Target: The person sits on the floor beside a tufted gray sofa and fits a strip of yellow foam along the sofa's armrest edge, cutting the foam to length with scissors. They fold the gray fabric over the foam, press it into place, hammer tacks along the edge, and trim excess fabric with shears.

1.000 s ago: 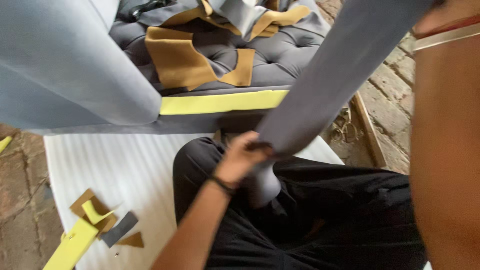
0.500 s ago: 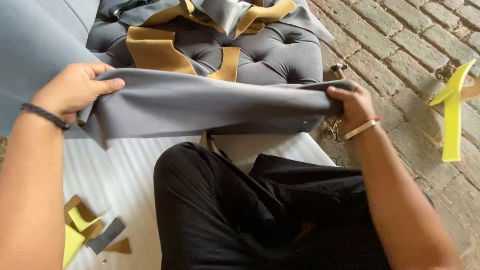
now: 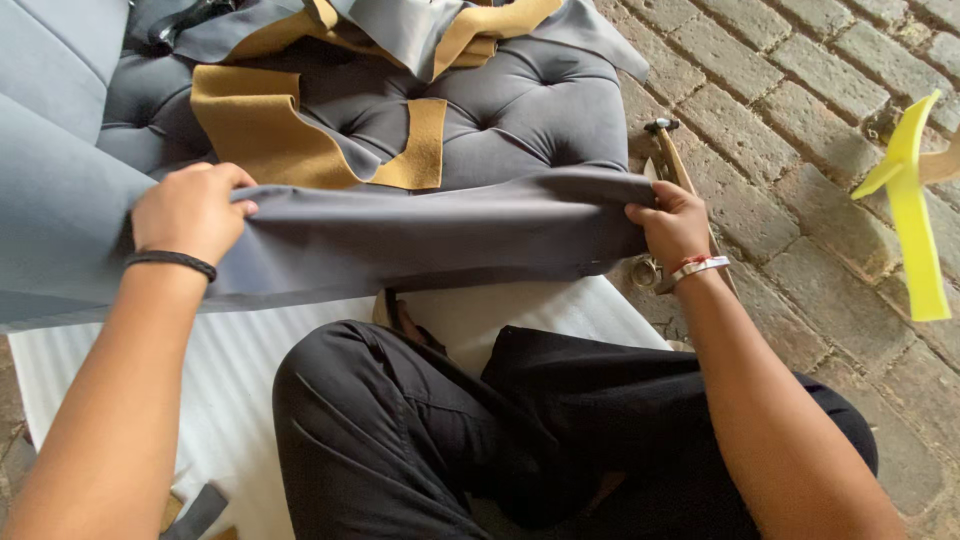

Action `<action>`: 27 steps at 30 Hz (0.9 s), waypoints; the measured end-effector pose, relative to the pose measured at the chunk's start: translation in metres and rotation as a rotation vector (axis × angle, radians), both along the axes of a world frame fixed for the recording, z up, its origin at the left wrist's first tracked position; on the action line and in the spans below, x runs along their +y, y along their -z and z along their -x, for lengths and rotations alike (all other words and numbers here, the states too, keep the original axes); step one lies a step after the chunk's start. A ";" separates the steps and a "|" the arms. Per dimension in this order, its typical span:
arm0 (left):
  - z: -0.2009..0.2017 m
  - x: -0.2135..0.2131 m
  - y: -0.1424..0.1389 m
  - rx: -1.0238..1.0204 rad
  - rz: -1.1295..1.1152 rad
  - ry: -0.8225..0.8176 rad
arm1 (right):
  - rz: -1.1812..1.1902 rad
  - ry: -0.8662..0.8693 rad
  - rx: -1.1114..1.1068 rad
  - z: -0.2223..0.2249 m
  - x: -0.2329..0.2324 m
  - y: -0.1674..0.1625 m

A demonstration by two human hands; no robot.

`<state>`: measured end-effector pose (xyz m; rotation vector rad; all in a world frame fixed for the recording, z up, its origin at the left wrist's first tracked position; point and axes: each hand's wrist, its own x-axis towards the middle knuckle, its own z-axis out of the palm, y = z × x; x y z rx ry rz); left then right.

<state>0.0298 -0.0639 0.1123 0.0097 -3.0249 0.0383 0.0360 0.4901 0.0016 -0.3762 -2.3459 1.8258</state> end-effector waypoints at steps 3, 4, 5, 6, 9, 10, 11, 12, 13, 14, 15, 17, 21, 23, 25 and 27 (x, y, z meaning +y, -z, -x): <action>0.006 0.002 0.019 -0.054 0.039 -0.013 | -0.020 -0.007 -0.047 0.000 0.000 0.005; 0.006 0.004 0.024 -0.065 0.046 -0.013 | 0.010 -0.004 -0.054 0.001 0.001 0.007; 0.007 0.006 0.027 -0.100 0.041 -0.030 | 0.035 -0.016 -0.053 0.002 0.002 0.009; 0.007 0.007 0.030 -0.134 0.036 -0.048 | 0.061 -0.028 -0.050 0.003 0.003 0.011; 0.005 0.011 0.029 -0.183 0.002 -0.082 | 0.077 -0.030 -0.038 0.008 0.005 0.018; 0.004 0.012 0.028 -0.192 -0.014 -0.088 | 0.070 -0.023 -0.034 0.009 0.006 0.021; 0.003 0.012 0.026 -0.164 -0.045 -0.071 | 0.013 -0.002 0.001 0.010 0.005 0.023; 0.002 0.011 0.023 -0.135 -0.075 -0.057 | -0.043 0.016 0.035 0.011 0.004 0.026; 0.001 0.011 0.022 -0.107 -0.104 -0.042 | -0.099 0.034 0.070 0.011 0.003 0.027; 0.001 0.011 0.023 -0.100 -0.100 -0.037 | -0.091 0.065 0.084 0.011 0.003 0.029; 0.001 0.009 0.023 -0.092 -0.094 -0.036 | -0.081 0.092 0.099 0.011 0.003 0.031; 0.002 0.004 0.027 -0.072 -0.083 -0.023 | -0.144 0.126 0.091 0.010 0.001 0.032; 0.007 0.003 0.054 -0.051 -0.048 0.002 | -0.353 0.139 0.023 0.007 -0.003 0.028; 0.009 0.003 0.069 -0.040 -0.041 -0.009 | -0.381 0.138 0.015 0.004 -0.006 0.022; 0.009 0.003 0.080 -0.013 -0.056 -0.026 | -0.381 0.144 0.023 0.002 -0.009 0.017; 0.007 0.001 0.086 -0.006 -0.095 -0.040 | -0.364 0.161 -0.025 -0.001 -0.010 0.012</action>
